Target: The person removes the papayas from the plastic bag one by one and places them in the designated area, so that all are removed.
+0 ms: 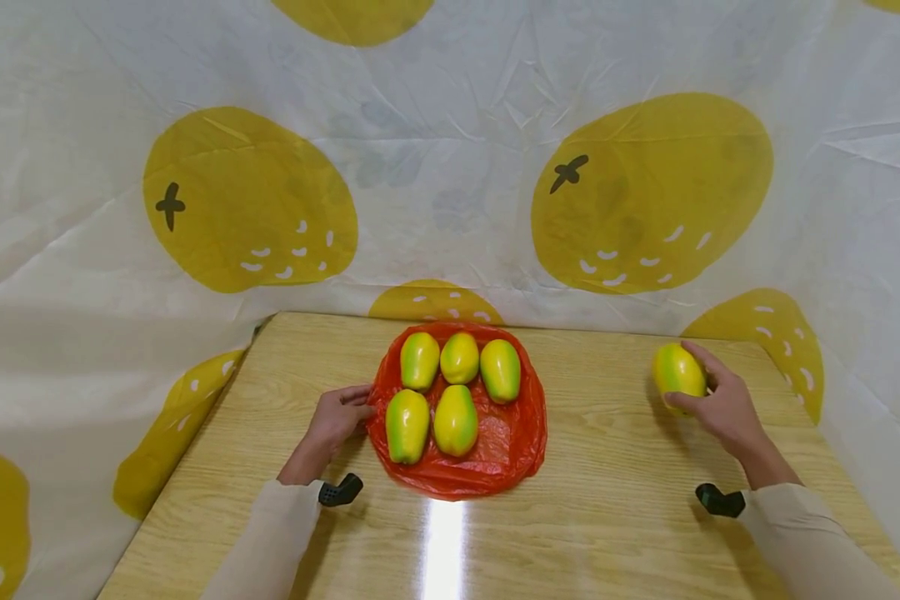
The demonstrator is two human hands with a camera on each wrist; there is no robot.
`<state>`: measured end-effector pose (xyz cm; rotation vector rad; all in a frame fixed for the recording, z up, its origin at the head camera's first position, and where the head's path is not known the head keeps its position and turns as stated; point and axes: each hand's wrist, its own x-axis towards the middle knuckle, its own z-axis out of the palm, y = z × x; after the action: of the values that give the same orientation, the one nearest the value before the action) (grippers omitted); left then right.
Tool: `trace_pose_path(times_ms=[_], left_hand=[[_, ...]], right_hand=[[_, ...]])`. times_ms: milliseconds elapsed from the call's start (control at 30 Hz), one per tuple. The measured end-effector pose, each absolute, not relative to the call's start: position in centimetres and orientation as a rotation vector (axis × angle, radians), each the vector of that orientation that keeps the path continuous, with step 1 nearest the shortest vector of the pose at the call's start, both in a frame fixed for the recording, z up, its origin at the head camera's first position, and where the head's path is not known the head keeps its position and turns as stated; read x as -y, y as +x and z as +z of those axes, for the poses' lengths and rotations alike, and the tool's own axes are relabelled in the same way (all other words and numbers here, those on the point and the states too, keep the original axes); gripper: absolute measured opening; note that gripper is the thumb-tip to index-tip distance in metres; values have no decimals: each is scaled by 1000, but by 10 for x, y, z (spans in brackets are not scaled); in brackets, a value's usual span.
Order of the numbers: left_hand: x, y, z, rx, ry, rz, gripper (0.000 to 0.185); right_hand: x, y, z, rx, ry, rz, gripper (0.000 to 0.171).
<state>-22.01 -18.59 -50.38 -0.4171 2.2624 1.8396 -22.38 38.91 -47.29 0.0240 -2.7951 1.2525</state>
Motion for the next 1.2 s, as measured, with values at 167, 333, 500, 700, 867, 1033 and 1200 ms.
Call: trace_pose_path(times_ms=[167, 333, 500, 700, 867, 1033, 1200], left_hand=[[186, -221, -504, -2264, -413, 1845, 46], [185, -220, -504, -2244, -411, 1869, 45], [186, -219, -503, -2247, -424, 1862, 45], [187, -218, -503, -2248, -416, 1859, 46], [186, -218, -504, -2247, -428, 1859, 46], [186, -219, -505, -2252, -434, 1856, 45], [187, -219, -506, -2258, -433, 1852, 45]], right_hand=[[-396, -226, -475, 2805, 11, 1238, 90], [-402, -228, -476, 2819, -5, 1222, 90], [-405, -231, -478, 2828, -20, 1227, 90], [-412, -233, -483, 2834, -43, 1233, 91], [-414, -234, -484, 2835, -54, 1242, 92], [-417, -235, -485, 2830, -68, 1274, 92], [-419, -236, -484, 2832, -84, 1258, 91]])
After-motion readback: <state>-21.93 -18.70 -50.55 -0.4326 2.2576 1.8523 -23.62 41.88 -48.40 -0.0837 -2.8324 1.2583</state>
